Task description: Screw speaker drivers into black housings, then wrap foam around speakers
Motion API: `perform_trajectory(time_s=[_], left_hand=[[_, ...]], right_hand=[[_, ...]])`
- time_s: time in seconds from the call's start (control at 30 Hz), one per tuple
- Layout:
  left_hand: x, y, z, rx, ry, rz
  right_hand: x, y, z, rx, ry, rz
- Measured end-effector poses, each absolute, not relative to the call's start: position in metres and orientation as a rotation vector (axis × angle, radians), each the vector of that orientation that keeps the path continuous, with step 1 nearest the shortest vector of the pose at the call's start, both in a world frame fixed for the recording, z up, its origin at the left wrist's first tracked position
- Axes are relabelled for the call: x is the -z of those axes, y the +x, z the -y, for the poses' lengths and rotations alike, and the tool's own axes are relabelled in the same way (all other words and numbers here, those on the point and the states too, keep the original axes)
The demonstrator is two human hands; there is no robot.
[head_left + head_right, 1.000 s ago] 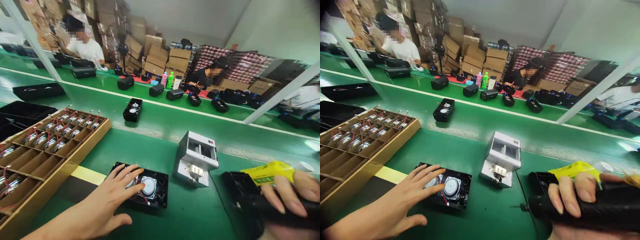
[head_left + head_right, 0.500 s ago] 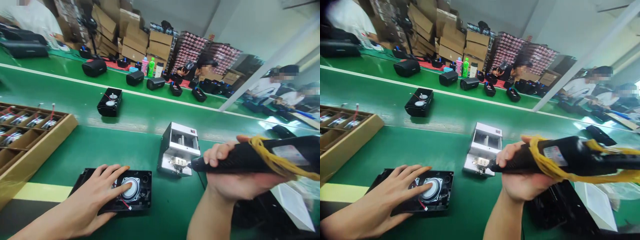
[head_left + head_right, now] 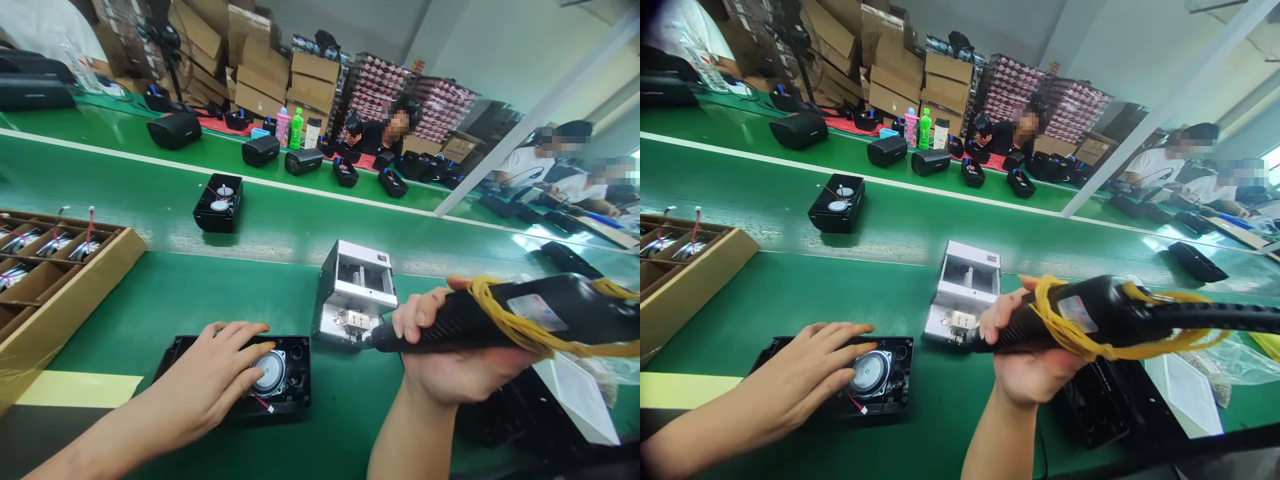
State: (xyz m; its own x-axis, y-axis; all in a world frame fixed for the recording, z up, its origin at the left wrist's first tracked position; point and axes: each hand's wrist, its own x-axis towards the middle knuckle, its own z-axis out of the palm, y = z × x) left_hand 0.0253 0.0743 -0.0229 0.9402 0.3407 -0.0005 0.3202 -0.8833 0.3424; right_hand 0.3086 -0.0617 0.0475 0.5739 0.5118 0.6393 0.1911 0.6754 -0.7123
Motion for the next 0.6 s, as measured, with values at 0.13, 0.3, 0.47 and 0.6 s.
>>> perform_trajectory(time_s=[0.13, 0.3, 0.47, 0.6], left_hand=[[0.028, 0.042, -0.067, 0.0, 2.73, -0.545], [0.022, 0.046, -0.064, 0.075, 2.744, -0.584], [0.025, 0.045, -0.065, 0.036, 2.729, -0.587], [0.029, 0.043, -0.064, -0.005, 2.751, -0.57]], right_hand=[[-0.049, 0.317, 0.08, -0.249, -0.837, 0.909], [-0.045, 0.322, 0.086, -0.237, -0.83, 0.9], [-0.041, 0.32, 0.079, -0.221, -0.842, 0.838], [-0.04, 0.317, 0.075, -0.189, -0.842, 0.882]])
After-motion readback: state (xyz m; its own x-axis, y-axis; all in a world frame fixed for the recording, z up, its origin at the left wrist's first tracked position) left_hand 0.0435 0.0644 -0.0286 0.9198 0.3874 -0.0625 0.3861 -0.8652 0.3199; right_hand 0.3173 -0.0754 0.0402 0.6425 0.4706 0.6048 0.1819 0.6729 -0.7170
